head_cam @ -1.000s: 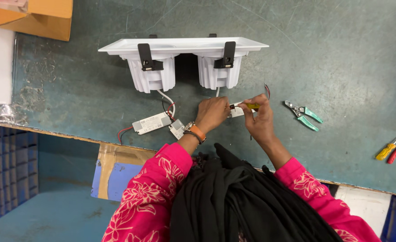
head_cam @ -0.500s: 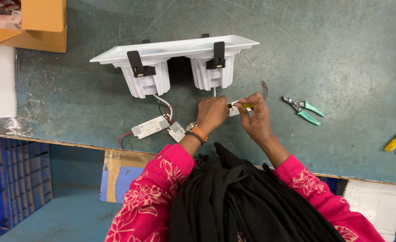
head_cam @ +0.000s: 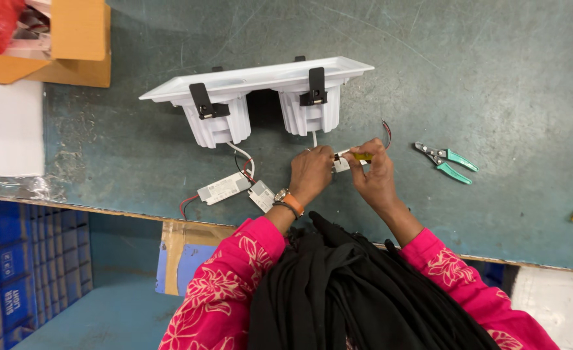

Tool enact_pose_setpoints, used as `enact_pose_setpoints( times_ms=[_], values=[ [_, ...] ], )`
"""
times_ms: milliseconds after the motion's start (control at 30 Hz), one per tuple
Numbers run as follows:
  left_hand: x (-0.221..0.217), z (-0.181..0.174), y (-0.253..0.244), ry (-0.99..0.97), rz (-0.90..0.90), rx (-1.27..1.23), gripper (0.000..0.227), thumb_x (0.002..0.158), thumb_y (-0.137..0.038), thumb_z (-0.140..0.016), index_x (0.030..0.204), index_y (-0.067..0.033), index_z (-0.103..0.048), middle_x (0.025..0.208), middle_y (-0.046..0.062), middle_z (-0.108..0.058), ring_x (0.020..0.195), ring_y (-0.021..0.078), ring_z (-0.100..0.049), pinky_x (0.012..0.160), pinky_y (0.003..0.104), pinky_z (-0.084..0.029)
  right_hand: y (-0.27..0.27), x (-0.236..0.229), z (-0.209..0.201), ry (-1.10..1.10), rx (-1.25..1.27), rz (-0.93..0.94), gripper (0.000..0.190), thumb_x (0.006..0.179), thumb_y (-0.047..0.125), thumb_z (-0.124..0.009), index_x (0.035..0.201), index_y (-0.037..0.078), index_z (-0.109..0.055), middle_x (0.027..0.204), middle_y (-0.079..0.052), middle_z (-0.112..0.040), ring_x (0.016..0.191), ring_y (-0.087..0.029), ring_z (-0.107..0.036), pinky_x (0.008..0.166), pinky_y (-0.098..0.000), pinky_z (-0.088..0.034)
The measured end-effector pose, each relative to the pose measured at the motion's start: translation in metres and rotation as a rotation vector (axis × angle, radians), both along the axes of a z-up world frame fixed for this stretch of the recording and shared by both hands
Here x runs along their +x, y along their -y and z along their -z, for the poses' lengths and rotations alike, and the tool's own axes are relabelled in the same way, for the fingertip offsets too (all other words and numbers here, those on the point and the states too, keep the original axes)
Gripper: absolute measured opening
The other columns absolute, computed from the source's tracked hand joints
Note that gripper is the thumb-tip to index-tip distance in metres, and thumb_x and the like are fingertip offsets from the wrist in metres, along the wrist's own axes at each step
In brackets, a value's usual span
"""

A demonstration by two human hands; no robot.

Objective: The person strips wire insulation from a white cable using pliers, then uses a screwdriver to connect the wires to a power supply unit on a workbench. The person handles the light fixture housing and power supply components throughout the process.

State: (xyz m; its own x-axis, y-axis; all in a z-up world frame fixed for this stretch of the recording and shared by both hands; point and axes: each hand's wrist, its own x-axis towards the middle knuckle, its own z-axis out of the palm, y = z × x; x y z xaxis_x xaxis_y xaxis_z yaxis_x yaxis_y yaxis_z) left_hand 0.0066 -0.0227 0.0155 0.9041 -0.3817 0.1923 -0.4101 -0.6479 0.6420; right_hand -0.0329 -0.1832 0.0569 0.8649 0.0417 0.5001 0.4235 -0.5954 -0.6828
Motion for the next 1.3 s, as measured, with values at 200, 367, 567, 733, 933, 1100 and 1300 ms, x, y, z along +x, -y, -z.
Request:
enact_pose_setpoints(
  times_ms=[200,367,567,733,933,1100,1300],
  values=[
    [-0.007,0.004,-0.004,-0.036,0.009,0.023,0.003,0.086,-0.011,-0.068,0.084,-0.0098,-0.065,0.082,0.012,-0.070,0.079,0.0371,-0.068,0.065,0.051,-0.053,0.006,-0.007,0.007,-0.086,-0.010,0.039,0.025,0.095,0.001,-0.072,0.108,0.002,-0.051,0.095,-0.016,-0.064,0.085,-0.032,-0.070,0.074,-0.0396,-0.055],
    [-0.006,0.001,-0.007,-0.077,0.007,-0.019,0.010,0.092,-0.018,-0.064,0.092,-0.0079,-0.063,0.086,0.017,-0.071,0.081,0.0410,-0.068,0.069,0.055,-0.051,-0.004,0.000,0.003,-0.048,-0.042,0.015,0.019,0.088,0.004,-0.070,0.099,0.004,-0.054,0.089,-0.015,-0.066,0.081,-0.035,-0.069,0.069,-0.0421,-0.054],
    [-0.010,0.005,-0.007,-0.200,-0.018,0.022,0.016,0.094,-0.023,-0.065,0.100,-0.0090,-0.062,0.090,0.018,-0.071,0.087,0.0412,-0.069,0.074,0.055,-0.052,-0.011,0.005,0.006,-0.013,-0.211,0.052,0.032,0.087,0.009,-0.074,0.110,0.005,-0.053,0.091,-0.016,-0.063,0.077,-0.037,-0.066,0.062,-0.0459,-0.052],
    [-0.003,0.021,-0.019,-0.203,0.038,-0.340,0.017,0.094,-0.022,-0.067,0.101,-0.0062,-0.064,0.093,0.014,-0.074,0.087,0.0357,-0.071,0.075,0.047,-0.055,0.021,0.019,0.026,-0.150,0.595,0.032,0.030,0.095,0.005,-0.064,0.120,0.008,-0.049,0.095,-0.006,-0.064,0.086,-0.018,-0.071,0.076,-0.0357,-0.058],
    [-0.002,0.026,-0.012,-0.421,0.078,-0.435,0.016,0.094,-0.019,-0.069,0.101,-0.0050,-0.067,0.094,0.010,-0.075,0.086,0.0243,-0.075,0.076,0.037,-0.057,0.034,0.003,0.022,-0.749,0.025,0.118,0.031,0.091,0.025,-0.073,0.118,0.010,-0.074,0.070,-0.013,-0.062,0.067,-0.023,-0.059,0.063,-0.0388,-0.047],
    [0.002,0.027,-0.013,-0.369,0.091,-0.440,0.015,0.095,-0.018,-0.068,0.100,-0.0041,-0.067,0.093,0.010,-0.075,0.084,0.0239,-0.075,0.075,0.036,-0.057,0.013,0.009,0.025,-0.682,-0.209,0.038,0.043,0.075,0.035,-0.084,0.113,0.015,-0.079,0.080,-0.011,-0.077,0.070,-0.015,-0.071,0.069,-0.0329,-0.055],
    [-0.002,0.017,-0.018,-0.347,0.168,-0.446,0.016,0.095,-0.017,-0.068,0.103,-0.0037,-0.067,0.094,0.011,-0.075,0.085,0.0241,-0.075,0.075,0.036,-0.058,0.025,0.018,0.044,-0.791,0.086,-0.029,0.034,0.085,0.036,-0.075,0.097,0.005,-0.083,0.081,-0.008,-0.084,0.073,-0.012,-0.076,0.071,-0.0300,-0.058]
  ],
)
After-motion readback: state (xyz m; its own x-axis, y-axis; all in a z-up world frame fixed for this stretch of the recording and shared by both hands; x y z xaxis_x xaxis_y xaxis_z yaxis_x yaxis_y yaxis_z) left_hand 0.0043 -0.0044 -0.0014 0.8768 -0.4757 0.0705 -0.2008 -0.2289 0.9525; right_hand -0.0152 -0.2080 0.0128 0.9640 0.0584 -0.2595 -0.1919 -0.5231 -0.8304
